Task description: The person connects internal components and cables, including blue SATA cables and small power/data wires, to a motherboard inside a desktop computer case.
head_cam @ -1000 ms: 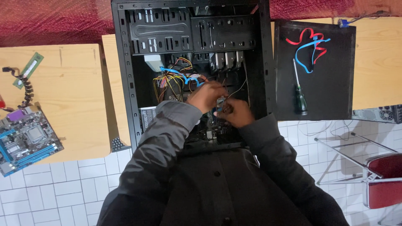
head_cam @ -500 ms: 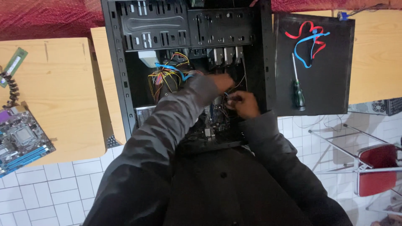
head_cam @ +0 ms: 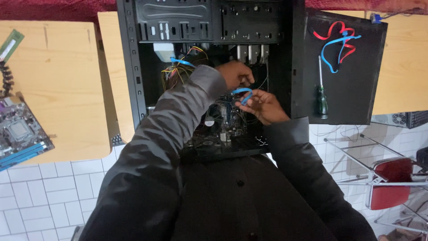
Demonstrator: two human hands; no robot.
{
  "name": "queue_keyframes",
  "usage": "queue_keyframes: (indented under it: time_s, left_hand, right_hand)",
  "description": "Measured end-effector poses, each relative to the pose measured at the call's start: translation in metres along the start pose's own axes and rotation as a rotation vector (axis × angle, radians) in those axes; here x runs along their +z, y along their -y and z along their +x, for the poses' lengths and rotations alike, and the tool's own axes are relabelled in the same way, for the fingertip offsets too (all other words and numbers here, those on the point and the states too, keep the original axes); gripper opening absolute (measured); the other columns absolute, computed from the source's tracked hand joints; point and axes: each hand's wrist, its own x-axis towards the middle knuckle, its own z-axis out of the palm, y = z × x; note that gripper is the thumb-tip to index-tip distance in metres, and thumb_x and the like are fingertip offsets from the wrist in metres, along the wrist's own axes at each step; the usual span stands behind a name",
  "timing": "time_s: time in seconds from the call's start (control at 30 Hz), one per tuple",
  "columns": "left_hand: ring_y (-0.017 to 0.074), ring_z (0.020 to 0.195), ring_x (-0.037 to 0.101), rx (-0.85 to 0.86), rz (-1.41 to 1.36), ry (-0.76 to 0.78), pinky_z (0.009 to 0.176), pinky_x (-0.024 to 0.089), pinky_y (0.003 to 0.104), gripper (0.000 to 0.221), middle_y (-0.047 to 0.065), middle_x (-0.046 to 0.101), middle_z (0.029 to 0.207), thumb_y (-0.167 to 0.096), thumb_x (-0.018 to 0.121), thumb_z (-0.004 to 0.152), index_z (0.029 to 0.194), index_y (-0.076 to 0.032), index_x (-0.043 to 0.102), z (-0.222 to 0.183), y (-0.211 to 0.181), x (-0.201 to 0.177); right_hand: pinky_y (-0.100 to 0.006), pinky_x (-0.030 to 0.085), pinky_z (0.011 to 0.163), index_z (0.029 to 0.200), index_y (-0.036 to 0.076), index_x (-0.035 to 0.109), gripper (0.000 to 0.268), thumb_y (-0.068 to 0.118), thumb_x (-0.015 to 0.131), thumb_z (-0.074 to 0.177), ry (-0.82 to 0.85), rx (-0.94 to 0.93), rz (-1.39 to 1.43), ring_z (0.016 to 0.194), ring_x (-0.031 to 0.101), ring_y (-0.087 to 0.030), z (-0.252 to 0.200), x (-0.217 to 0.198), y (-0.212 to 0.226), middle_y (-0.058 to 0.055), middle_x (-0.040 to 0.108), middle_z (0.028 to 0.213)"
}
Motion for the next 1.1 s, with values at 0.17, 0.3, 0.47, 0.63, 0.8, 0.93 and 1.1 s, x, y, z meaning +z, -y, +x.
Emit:
queue_keyframes:
  time_s: [0.17, 0.3, 0.47, 0.63, 0.8, 0.93, 1.1]
  left_hand:
    - [0.0435, 0.099, 0.072, 0.069, -0.015, -0.215, 0.090, 0.056, 0.056, 0.029, 0.019, 0.078, 0.099, 0.003, 0.048, 0.098, 0.107, -0.006, 0.074, -0.046, -0.075, -0.020]
    - [0.0402, 0.096, 0.067, 0.172, -0.065, -0.551, 0.088, 0.056, 0.048, 0.035, 0.017, 0.071, 0.101, 0.008, 0.044, 0.102, 0.111, -0.008, 0.075, -0.091, -0.146, -0.027]
    - [0.0454, 0.094, 0.065, 0.212, -0.069, -0.650, 0.083, 0.057, 0.054, 0.032, 0.023, 0.070, 0.104, 0.015, 0.045, 0.101, 0.112, 0.001, 0.072, -0.111, -0.158, -0.014]
    - [0.0367, 0.085, 0.071, 0.216, -0.022, -0.692, 0.074, 0.060, 0.047, 0.029, 0.018, 0.073, 0.097, 0.016, 0.054, 0.096, 0.107, 0.000, 0.076, -0.122, -0.160, 0.009]
    - [0.0366, 0.076, 0.069, 0.212, -0.111, -0.774, 0.061, 0.058, 0.043, 0.028, 0.016, 0.072, 0.090, 0.015, 0.055, 0.097, 0.106, -0.003, 0.075, -0.136, -0.153, 0.037]
    - [0.0411, 0.077, 0.069, 0.182, -0.103, -0.808, 0.065, 0.061, 0.048, 0.020, 0.021, 0.073, 0.094, 0.014, 0.062, 0.094, 0.104, 0.004, 0.076, -0.143, -0.148, 0.048]
    - [0.0456, 0.089, 0.070, 0.201, -0.060, -0.820, 0.071, 0.061, 0.055, 0.024, 0.022, 0.072, 0.103, 0.011, 0.073, 0.087, 0.110, 0.002, 0.077, -0.145, -0.135, 0.051]
  right_hand:
    - [-0.047, 0.067, 0.085, 0.121, -0.005, 0.063, 0.028, -0.005, 0.064, 0.093, 0.119, 0.069, 0.158, 0.096, 0.076, -0.037, 0.010, -0.026, -0.015, -0.025, 0.074, 0.109]
    - [-0.053, 0.068, 0.077, 0.131, -0.008, 0.058, 0.035, -0.006, 0.061, 0.096, 0.215, 0.131, 0.311, 0.092, 0.075, -0.046, 0.016, -0.041, -0.021, -0.033, 0.072, 0.109]
    - [-0.049, 0.070, 0.075, 0.131, -0.010, 0.058, 0.034, -0.002, 0.061, 0.098, 0.268, 0.135, 0.350, 0.091, 0.077, -0.041, 0.013, -0.031, -0.014, -0.032, 0.072, 0.110]
    - [-0.047, 0.070, 0.073, 0.128, -0.008, 0.060, 0.035, -0.007, 0.064, 0.093, 0.314, 0.129, 0.335, 0.087, 0.078, -0.040, 0.007, -0.015, -0.009, -0.028, 0.073, 0.108]
    - [-0.043, 0.071, 0.070, 0.127, -0.004, 0.062, 0.035, -0.007, 0.065, 0.092, 0.314, 0.120, 0.261, 0.087, 0.077, -0.036, 0.014, -0.020, -0.030, -0.022, 0.074, 0.115]
    - [-0.043, 0.071, 0.067, 0.126, -0.004, 0.062, 0.035, -0.006, 0.067, 0.091, 0.268, 0.134, 0.229, 0.086, 0.077, -0.034, 0.007, -0.007, -0.022, -0.018, 0.075, 0.110]
    - [-0.039, 0.071, 0.064, 0.121, -0.006, 0.064, 0.030, -0.004, 0.070, 0.091, 0.215, 0.123, 0.195, 0.085, 0.077, -0.033, 0.004, -0.002, -0.014, -0.018, 0.075, 0.101]
